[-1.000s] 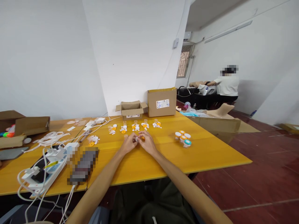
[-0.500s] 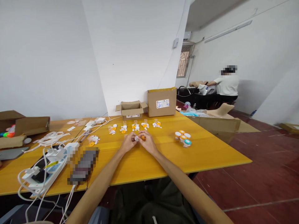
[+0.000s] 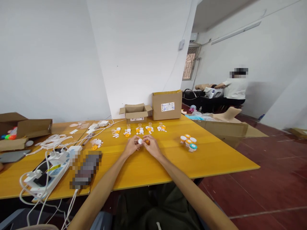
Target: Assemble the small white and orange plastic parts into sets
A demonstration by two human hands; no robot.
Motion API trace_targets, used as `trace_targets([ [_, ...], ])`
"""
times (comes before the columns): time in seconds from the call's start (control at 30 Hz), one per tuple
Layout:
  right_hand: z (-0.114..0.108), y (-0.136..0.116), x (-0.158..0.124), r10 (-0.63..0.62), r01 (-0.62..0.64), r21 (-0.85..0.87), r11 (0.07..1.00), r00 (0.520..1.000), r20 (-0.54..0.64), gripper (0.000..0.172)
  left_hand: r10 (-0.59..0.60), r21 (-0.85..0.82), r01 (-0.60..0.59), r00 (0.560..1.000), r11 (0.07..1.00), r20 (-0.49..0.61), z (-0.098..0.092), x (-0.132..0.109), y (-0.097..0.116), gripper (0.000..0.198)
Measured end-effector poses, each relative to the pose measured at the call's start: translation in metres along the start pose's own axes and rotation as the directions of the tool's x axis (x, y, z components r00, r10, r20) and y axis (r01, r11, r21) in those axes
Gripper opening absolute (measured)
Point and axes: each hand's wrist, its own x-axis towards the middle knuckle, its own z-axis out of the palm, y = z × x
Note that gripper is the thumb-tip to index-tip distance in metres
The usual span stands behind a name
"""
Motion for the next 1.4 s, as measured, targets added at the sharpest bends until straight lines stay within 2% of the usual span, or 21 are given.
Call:
trace_targets([
  [0.6, -0.004, -0.011, -0.002, -0.045, 0.053, -0.068, 0.996, 0.993, 0.11, 0.013, 0.056, -0.003, -0.056, 0.998, 0.998, 0.005, 0.001, 0.0, 0.002, 0.038],
  [0.97, -0.004, -0.008, -0.002, -0.091, 0.096, -0.082, 0.992, 0.994, 0.064, 0.014, 0.018, -0.026, -0.018, 1.0, 1.0, -0.008, 0.002, -0.001, 0.006, 0.037],
  [1.17, -0.011, -0.006, 0.0, -0.112, 0.111, -0.215, 0.97, 0.994, 0.004, 0.015, -0.011, -0.069, 0.007, 0.999, 0.998, -0.051, 0.002, -0.002, 0.007, 0.038],
  [1.4, -0.009, 0.004, -0.005, -0.173, 0.208, -0.382, 0.9, 0.977, 0.125, 0.018, -0.007, -0.064, 0.003, 0.998, 0.998, -0.06, 0.0, -0.001, 0.003, 0.036],
])
